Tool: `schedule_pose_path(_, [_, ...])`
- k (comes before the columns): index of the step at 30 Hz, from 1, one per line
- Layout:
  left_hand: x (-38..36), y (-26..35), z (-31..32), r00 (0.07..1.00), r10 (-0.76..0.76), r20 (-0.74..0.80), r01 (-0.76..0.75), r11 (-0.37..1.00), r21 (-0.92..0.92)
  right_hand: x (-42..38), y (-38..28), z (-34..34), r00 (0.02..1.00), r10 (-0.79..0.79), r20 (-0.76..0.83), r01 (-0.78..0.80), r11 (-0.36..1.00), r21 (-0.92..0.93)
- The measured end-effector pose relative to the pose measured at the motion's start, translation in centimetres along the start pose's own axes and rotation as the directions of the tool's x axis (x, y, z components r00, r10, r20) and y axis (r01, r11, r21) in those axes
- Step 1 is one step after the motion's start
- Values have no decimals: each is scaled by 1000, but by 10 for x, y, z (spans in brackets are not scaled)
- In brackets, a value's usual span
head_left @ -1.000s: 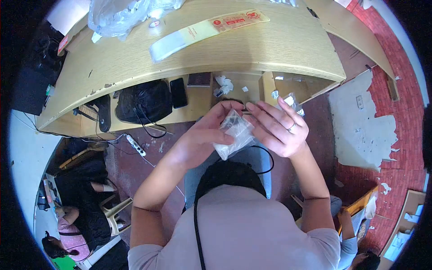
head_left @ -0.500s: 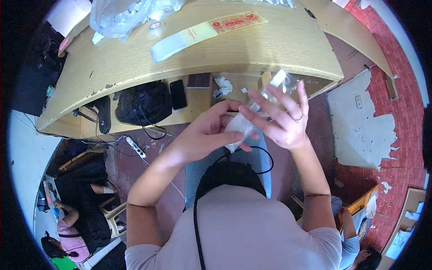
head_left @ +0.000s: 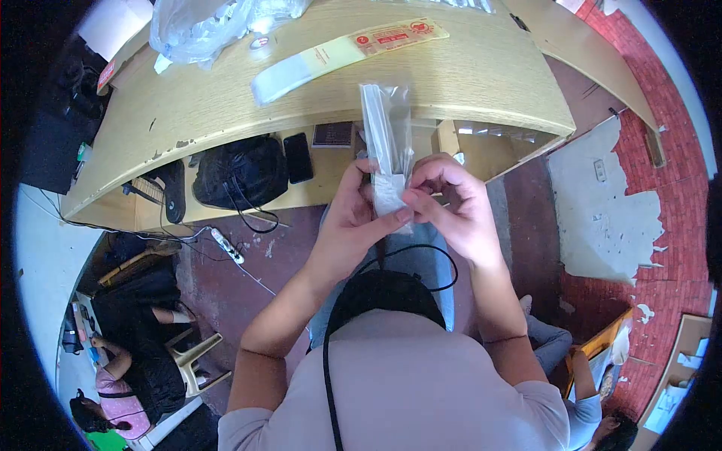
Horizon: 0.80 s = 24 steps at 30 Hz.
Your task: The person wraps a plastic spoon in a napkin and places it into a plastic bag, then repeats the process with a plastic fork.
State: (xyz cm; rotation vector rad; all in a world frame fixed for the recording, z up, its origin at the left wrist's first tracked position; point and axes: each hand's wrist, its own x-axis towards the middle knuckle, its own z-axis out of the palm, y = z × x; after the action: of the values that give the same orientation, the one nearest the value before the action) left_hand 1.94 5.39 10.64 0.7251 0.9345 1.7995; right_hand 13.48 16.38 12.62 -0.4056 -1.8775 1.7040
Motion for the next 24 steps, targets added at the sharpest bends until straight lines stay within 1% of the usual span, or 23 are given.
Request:
schedule_pose_path(1, [0, 1, 0, 1000, 1, -1, -1, 1000, 0, 1, -1, 1, 1000, 13, -7, -12, 999, 50])
schedule_pose_path(2, [-1, 2, 0, 1000, -3, 13, 3, 999, 32, 1, -2, 1, 1000, 12, -5, -11, 999, 49])
schedule_pose_path(4, [-1, 7, -1, 1000, -6, 25, 4, 998, 64, 2, -4, 1, 994, 112, 2, -111, 984, 140])
schedule_pose_path(5, [-1, 11, 0, 998, -38, 46, 35, 997, 66, 2, -1, 0, 994, 112, 3, -111, 984, 140])
schedule_pose_path(6, [-2, 14, -1, 995, -71, 68, 66, 996, 67, 2, 3, -2, 999, 36, 5, -36, 997, 70])
schedule_pose_path(7, [-2, 15, -4, 995, -72, 69, 67, 996, 66, 3, 6, -3, 999, -40, 12, 40, 999, 0])
schedule_pose_path(8, [-2, 15, -8, 992, -80, 93, 74, 995, 66, 3, 6, -4, 999, -39, 11, 39, 999, 0])
schedule_pose_path(10, [-1, 14, -14, 989, -89, 117, 82, 995, 64, 4, 5, -4, 995, -99, 7, 100, 993, -56])
schedule_pose_path(12, [-1, 12, -17, 994, -104, 43, 99, 989, 113, 3, 0, -4, 996, -84, 16, 85, 994, -75])
schedule_pose_path(13, [-2, 14, -17, 994, -105, 42, 99, 989, 112, 3, -2, -5, 997, -70, 24, 72, 993, -94])
schedule_pose_path(15, [-3, 21, -15, 987, -155, 44, 147, 977, 152, 4, 2, -10, 997, -59, 55, 65, 991, -118])
schedule_pose_path(17, [-3, 19, -16, 989, -143, 42, 134, 977, 163, 6, 6, -13, 995, -50, 86, 61, 988, -142])
schedule_pose_path(19, [-3, 17, -17, 991, -132, 40, 123, 977, 174, 6, 7, -13, 994, -9, 106, 20, 994, -107])
schedule_pose_path(20, [-3, 16, -17, 992, -127, 18, 122, 977, 177, 6, 7, -13, 994, -7, 106, 19, 994, -107])
schedule_pose_path(22, [-2, 16, -17, 992, -123, -5, 121, 976, 181, 6, 6, -12, 996, 28, 88, -23, 999, -47])
schedule_pose_path(23, [-2, 16, -16, 993, -117, -29, 120, 979, 162, 4, 8, -14, 996, 28, 88, -24, 999, -46])
schedule_pose_path(24, [-2, 17, -16, 993, -110, -53, 117, 983, 143, 0, 10, -18, 999, 1, 48, 1, 999, -34])
